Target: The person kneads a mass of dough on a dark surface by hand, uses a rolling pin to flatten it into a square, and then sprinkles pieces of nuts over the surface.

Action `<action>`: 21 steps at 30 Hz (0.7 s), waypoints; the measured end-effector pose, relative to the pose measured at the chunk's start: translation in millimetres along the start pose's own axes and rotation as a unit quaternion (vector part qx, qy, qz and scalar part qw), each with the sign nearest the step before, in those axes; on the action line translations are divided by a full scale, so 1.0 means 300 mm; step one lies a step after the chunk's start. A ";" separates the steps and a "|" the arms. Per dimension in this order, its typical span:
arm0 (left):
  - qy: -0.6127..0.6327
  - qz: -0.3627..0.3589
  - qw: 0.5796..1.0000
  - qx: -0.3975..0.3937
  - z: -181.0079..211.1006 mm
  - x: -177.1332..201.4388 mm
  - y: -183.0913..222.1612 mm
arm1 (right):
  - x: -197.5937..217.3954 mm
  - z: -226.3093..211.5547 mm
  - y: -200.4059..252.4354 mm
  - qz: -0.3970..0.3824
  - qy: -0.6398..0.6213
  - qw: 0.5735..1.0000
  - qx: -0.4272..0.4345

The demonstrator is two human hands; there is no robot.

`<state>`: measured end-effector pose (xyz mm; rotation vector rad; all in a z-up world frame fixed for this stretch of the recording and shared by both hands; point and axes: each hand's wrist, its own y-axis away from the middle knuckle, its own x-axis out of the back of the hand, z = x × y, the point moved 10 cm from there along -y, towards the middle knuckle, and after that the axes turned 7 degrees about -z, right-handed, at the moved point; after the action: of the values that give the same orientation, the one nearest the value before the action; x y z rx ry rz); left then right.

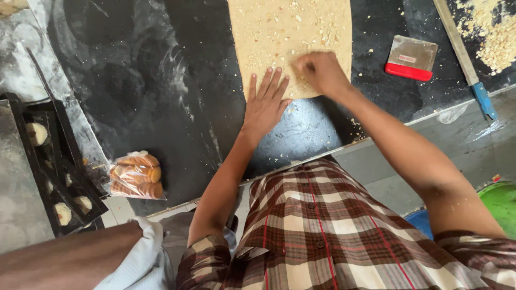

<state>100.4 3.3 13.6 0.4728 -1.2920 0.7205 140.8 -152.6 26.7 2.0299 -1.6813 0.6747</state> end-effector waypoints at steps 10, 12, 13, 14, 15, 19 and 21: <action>-0.023 -0.034 0.999 0.023 -0.181 -0.014 -0.177 | 0.196 0.035 -0.360 0.101 0.074 0.989 0.076; -0.015 -0.031 0.999 0.015 -0.190 -0.010 -0.193 | 0.187 0.041 -0.332 0.096 0.059 0.992 0.058; -0.009 -0.025 1.000 0.008 -0.192 -0.004 -0.205 | 0.157 0.078 -0.329 0.056 0.069 0.996 0.007; -0.008 -0.024 1.000 0.008 -0.196 -0.001 -0.218 | 0.125 0.120 -0.329 0.016 0.079 0.996 -0.043; -0.003 -0.019 1.000 -0.003 -0.193 0.006 -0.233 | 0.107 0.131 -0.332 0.016 0.080 0.996 -0.044; -0.001 -0.050 0.999 -0.007 -0.203 0.014 -0.321 | 0.092 0.134 -0.411 0.055 0.063 0.996 0.041; 0.001 -0.055 0.998 -0.011 -0.205 0.016 -0.373 | 0.127 0.218 -0.483 0.064 0.054 0.996 -0.005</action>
<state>223.2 -31.7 12.5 0.5212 -1.2607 0.6150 295.6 -195.0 -3.8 1.8568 -1.7594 0.8027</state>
